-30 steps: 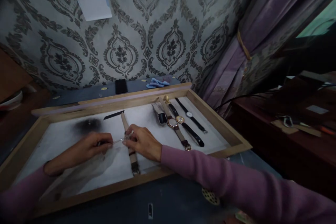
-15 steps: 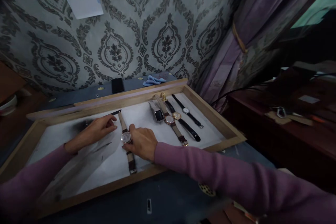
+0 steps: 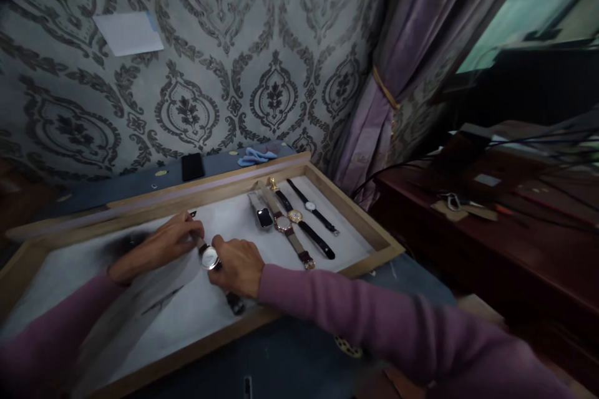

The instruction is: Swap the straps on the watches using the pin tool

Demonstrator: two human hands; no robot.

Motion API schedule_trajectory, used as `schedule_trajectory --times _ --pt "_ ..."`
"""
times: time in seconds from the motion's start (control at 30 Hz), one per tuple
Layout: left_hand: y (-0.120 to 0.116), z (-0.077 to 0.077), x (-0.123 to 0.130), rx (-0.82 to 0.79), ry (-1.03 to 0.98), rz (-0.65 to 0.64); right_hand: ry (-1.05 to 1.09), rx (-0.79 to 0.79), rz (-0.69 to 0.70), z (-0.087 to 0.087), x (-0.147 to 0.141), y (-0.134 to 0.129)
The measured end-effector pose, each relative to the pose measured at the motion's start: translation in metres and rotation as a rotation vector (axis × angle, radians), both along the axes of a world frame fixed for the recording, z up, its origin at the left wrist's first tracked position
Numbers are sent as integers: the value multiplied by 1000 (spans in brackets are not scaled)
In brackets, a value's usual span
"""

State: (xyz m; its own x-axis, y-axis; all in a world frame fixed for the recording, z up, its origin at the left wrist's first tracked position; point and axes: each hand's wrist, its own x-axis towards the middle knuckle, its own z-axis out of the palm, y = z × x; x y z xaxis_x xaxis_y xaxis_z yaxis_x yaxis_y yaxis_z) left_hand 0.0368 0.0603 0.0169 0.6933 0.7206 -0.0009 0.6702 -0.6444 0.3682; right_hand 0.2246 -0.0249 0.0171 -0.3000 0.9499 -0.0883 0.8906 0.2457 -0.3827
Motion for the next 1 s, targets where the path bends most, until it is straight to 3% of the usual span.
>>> schedule_trajectory --times 0.17,0.33,0.53,0.77,0.9,1.0 --pt "3 12 -7 -6 51 -10 15 -34 -4 3 3 1" --pt "11 26 -22 -256 79 -1 28 -34 -4 1 8 2" --pt "20 36 -38 -493 -40 -24 162 -9 -12 -7 18 6" --pt "12 53 -51 -861 -192 -20 573 -93 -67 -14 26 18" --pt "11 42 -56 -1060 -428 -8 934 -281 -102 -19 29 24" --pt "8 34 -52 -1154 -593 -7 1078 -309 -105 -20 31 27"
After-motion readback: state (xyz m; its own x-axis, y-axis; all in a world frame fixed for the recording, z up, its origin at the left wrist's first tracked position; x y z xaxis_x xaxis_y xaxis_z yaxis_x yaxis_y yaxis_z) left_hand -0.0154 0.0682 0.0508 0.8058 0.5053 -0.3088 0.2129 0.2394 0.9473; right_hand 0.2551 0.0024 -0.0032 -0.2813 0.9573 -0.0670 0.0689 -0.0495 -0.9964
